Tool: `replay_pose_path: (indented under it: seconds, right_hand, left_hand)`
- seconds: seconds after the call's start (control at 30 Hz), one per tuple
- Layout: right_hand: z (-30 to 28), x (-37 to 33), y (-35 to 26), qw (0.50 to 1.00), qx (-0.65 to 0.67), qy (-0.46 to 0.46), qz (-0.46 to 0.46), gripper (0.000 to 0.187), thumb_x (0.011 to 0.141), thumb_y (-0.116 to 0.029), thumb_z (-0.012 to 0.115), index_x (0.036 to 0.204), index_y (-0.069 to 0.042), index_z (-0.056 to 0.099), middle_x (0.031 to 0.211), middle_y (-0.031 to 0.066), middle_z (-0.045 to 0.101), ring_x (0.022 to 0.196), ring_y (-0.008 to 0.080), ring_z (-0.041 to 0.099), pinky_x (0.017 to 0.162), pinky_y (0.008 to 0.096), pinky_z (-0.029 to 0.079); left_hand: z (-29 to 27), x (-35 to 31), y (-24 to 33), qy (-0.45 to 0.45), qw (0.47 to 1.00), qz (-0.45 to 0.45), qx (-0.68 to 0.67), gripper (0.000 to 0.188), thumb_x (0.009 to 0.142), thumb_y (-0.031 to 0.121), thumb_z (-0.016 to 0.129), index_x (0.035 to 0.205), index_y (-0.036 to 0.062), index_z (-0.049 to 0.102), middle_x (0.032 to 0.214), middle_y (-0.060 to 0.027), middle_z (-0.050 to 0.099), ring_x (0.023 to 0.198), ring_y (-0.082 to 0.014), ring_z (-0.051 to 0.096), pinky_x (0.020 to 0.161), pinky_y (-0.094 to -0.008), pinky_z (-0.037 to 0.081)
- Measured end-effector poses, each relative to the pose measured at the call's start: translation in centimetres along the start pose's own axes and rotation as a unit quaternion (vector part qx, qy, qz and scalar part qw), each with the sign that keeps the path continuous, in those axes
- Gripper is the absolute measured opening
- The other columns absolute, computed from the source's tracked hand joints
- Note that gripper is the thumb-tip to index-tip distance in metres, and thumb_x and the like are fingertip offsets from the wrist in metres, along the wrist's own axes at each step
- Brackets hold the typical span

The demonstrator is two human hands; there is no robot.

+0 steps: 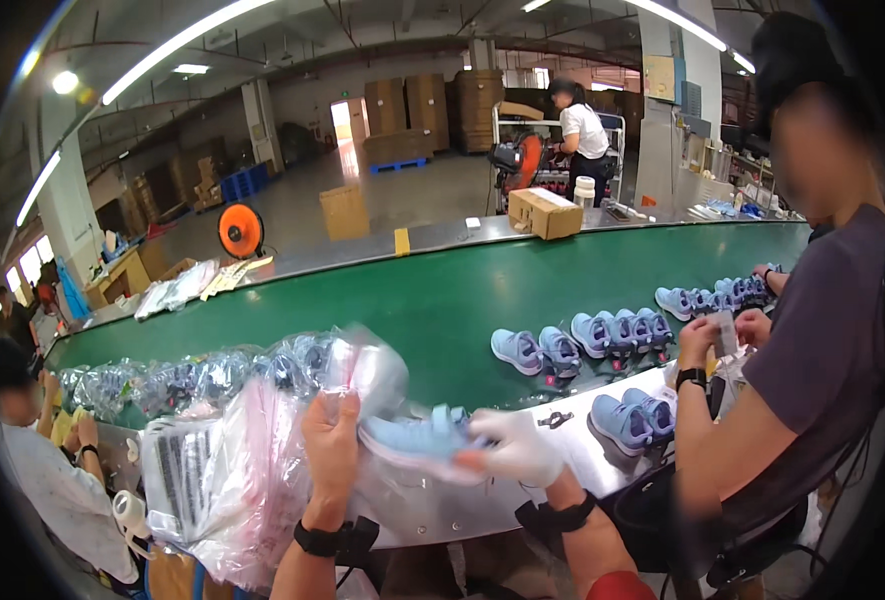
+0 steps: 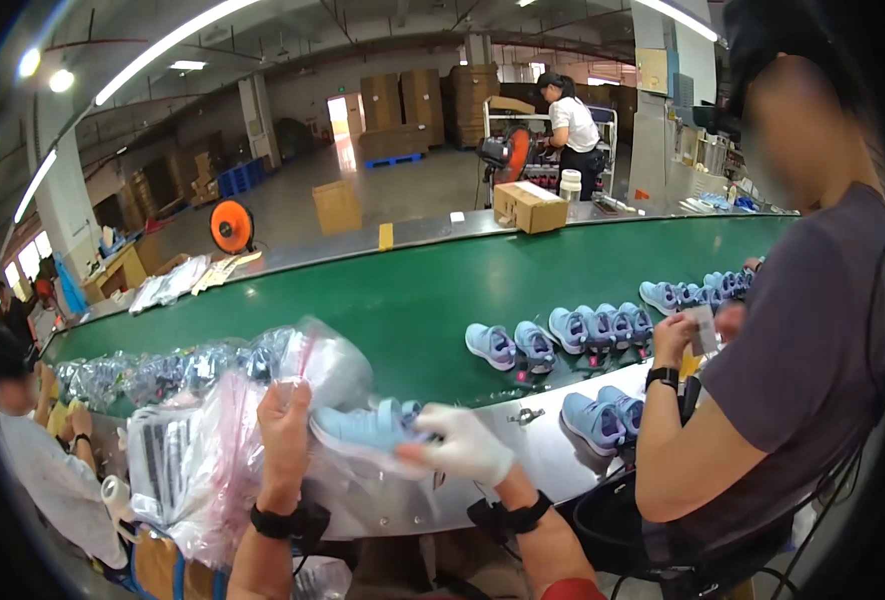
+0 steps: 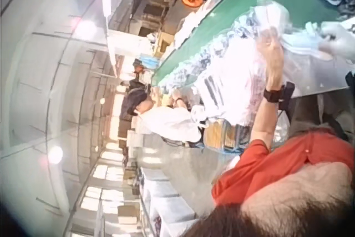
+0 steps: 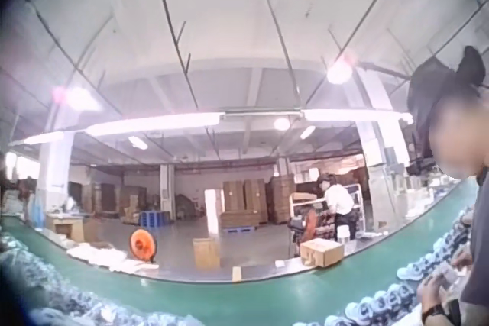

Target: The person picks up pairs of light blue sneakers from a green conveyor belt and places them into clear plastic bags. They then seal the bags and place the packaged shoes onto the belt to move downstream. The process is repeated continuously for multiple pairs of shoes.

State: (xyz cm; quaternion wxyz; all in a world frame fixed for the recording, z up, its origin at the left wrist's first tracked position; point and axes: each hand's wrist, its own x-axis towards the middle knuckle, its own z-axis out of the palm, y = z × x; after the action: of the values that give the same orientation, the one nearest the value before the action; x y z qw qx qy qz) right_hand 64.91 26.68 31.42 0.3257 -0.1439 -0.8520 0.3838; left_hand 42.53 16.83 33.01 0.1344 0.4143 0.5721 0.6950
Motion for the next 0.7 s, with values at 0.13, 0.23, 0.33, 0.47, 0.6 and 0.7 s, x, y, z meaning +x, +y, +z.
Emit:
replay_pose_path:
  seconds: [0.13,0.23,0.33,0.47,0.6,0.7]
  right_hand:
    - [3.9,-0.8,0.6,0.941,-0.338,0.006,-0.008,0.038,0.072,-0.047,0.066,0.075,-0.009,0.067,0.080,0.0148,0.059,0.076,0.0276,0.059,0.071,0.0407,0.043]
    - [4.9,-0.8,0.3,0.923,-0.382,0.016,-0.028,0.034,0.072,-0.045,0.066,0.074,-0.011,0.067,0.079,0.0138,0.059,0.079,0.0284,0.058,0.077,0.0429,0.040]
    - [4.2,-1.1,-2.5,0.919,-0.385,0.063,-0.061,0.033,0.073,-0.044,0.065,0.073,-0.010,0.067,0.077,0.0120,0.059,0.077,0.0304,0.057,0.075,0.0444,0.042]
    - [-0.8,-3.1,-2.7,0.975,-0.166,0.130,0.069,0.037,0.077,-0.043,0.066,0.078,-0.006,0.067,0.073,0.0089,0.060,0.069,0.0193,0.059,0.063,0.0332,0.045]
    - [-1.9,-4.6,-1.7,0.924,0.295,0.226,0.092,0.036,0.084,-0.034,0.064,0.093,0.001,0.065,0.076,0.0042,0.063,0.070,0.0078,0.057,0.060,0.0224,0.044]
    - [-0.6,-4.1,-0.4,0.914,0.353,0.196,0.034,0.050,0.086,-0.039,0.062,0.109,0.005,0.060,0.091,0.0065,0.064,0.075,0.0098,0.059,0.069,0.0237,0.048]
  left_hand:
    - [1.8,-2.1,3.1,-0.134,0.982,0.077,0.112,0.010,0.088,0.012,0.058,0.084,0.0029,0.058,0.070,-0.0029,0.056,0.066,-0.0079,0.048,0.058,-0.0262,0.041]
    - [4.5,-3.1,5.2,-0.235,0.962,0.032,0.134,0.016,0.089,0.016,0.057,0.085,0.0010,0.056,0.067,-0.0063,0.056,0.065,-0.0085,0.048,0.056,-0.0286,0.041]
    - [2.7,0.7,2.3,-0.100,0.988,0.063,0.103,0.018,0.089,0.018,0.058,0.084,0.0009,0.057,0.066,-0.0015,0.055,0.062,-0.0073,0.046,0.055,-0.0268,0.040]
    - [-2.0,2.9,1.5,0.026,0.997,0.026,0.073,0.021,0.090,0.020,0.058,0.083,0.0000,0.059,0.068,0.0043,0.053,0.062,-0.0048,0.042,0.055,-0.0237,0.037]
    - [-1.2,2.5,0.7,0.030,0.999,0.023,0.028,0.020,0.090,0.020,0.058,0.083,0.0010,0.059,0.068,0.0054,0.050,0.061,-0.0030,0.038,0.053,-0.0219,0.033]
    - [0.7,1.9,1.3,0.010,0.999,0.017,-0.029,0.018,0.090,0.018,0.058,0.082,0.0023,0.059,0.069,0.0058,0.050,0.061,-0.0026,0.038,0.053,-0.0211,0.032]
